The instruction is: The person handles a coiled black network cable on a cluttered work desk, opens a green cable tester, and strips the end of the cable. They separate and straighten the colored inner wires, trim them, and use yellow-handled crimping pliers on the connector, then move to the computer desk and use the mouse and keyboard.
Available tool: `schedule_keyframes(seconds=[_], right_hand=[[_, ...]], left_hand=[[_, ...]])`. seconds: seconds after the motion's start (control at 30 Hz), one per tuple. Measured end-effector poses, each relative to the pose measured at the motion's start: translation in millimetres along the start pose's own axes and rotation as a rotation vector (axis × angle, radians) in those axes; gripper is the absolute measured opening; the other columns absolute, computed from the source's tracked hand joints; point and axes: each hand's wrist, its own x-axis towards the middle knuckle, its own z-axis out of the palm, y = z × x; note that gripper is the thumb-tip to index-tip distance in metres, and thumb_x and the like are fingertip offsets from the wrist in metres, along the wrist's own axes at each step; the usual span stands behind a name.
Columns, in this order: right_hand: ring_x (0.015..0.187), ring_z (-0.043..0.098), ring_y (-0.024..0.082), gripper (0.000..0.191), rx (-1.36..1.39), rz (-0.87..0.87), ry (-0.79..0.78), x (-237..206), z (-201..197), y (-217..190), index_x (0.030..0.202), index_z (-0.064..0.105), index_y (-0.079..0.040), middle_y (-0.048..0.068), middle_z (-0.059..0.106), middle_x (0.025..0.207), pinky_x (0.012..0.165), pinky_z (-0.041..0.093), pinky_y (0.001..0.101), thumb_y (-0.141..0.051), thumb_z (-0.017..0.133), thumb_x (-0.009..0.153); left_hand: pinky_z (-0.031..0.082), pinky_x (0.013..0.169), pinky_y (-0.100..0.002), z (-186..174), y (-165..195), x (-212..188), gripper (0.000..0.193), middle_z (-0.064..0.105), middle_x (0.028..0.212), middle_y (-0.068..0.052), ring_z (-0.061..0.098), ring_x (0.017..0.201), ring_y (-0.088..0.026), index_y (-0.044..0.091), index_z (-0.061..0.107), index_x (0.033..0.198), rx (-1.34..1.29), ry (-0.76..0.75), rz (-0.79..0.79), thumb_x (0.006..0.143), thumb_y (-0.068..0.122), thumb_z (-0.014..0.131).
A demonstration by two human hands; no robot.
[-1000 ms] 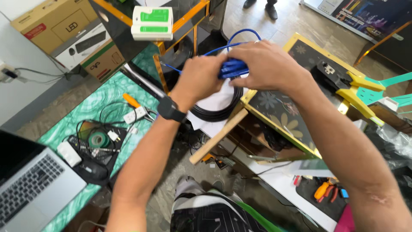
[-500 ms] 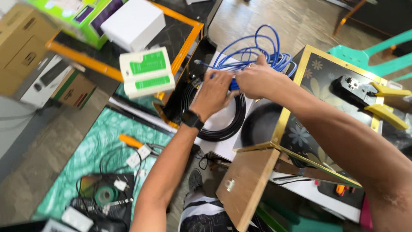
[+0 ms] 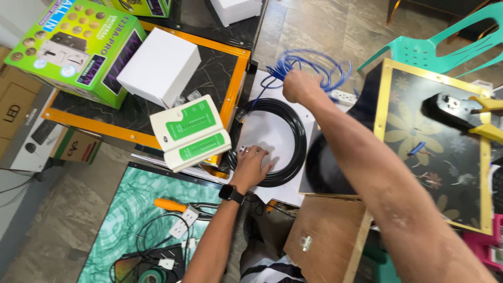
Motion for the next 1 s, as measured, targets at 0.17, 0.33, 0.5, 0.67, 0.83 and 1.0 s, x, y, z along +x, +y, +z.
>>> schedule_keyframes(seconds=[0.17,0.33,0.5,0.67,0.83,1.0], right_hand=[[0.120,0.062,0.041,0.040,0.166,0.159,0.056,9,52,-5,0.123,0.062,-0.001,0.018,0.064,0.129,0.098,0.040,0.0667,-0.015,0.065,0.086],[0.123,0.062,0.040,0.038,0.181,0.232,0.204,24,67,-11,0.126,0.059,-0.001,0.020,0.068,0.126,0.103,0.041,0.0598,-0.015,0.063,0.090],[0.121,0.062,0.039,0.039,0.397,0.354,0.108,27,63,-6,0.125,0.060,-0.001,0.021,0.067,0.127,0.100,0.047,0.0535,-0.023,0.065,0.093],[0.119,0.064,0.041,0.038,0.416,0.300,0.096,26,63,-8,0.125,0.062,-0.002,0.024,0.068,0.124,0.097,0.052,0.0493,-0.023,0.066,0.093],[0.118,0.063,0.040,0.035,0.317,0.364,0.157,29,62,-11,0.122,0.063,-0.001,0.022,0.067,0.125,0.095,0.051,0.0514,-0.014,0.064,0.089],[0.116,0.066,0.042,0.046,0.237,0.184,-0.015,27,70,-16,0.125,0.065,0.004,0.028,0.069,0.123,0.097,0.052,0.0497,-0.032,0.066,0.096]], left_hand=[[0.033,0.101,-0.061,-8,-30,-7,0.065,0.054,0.134,-0.025,0.046,0.128,-0.045,0.004,0.061,0.125,0.187,0.100,-0.136,0.070,0.030,0.085],[0.040,0.107,-0.058,0,-38,-9,0.084,0.052,0.130,-0.035,0.050,0.125,-0.052,-0.006,0.046,0.142,0.032,0.281,-0.421,0.078,0.034,0.083],[0.047,0.098,-0.054,10,-51,7,0.076,0.058,0.126,-0.036,0.058,0.117,-0.050,-0.009,0.048,0.133,-0.060,0.222,-0.647,0.079,0.032,0.081],[0.046,0.100,-0.050,2,-61,15,0.062,0.063,0.120,-0.034,0.058,0.115,-0.049,-0.009,0.058,0.120,-0.257,0.285,-0.664,0.074,0.026,0.080],[0.046,0.109,-0.045,-5,-48,9,0.057,0.066,0.122,-0.033,0.061,0.120,-0.046,-0.014,0.061,0.110,-0.443,0.299,-0.753,0.075,0.027,0.079],[0.035,0.110,-0.050,-12,-8,-5,0.099,0.044,0.139,-0.038,0.046,0.129,-0.051,-0.016,0.024,0.144,-0.576,0.612,-0.478,0.071,0.014,0.083]])
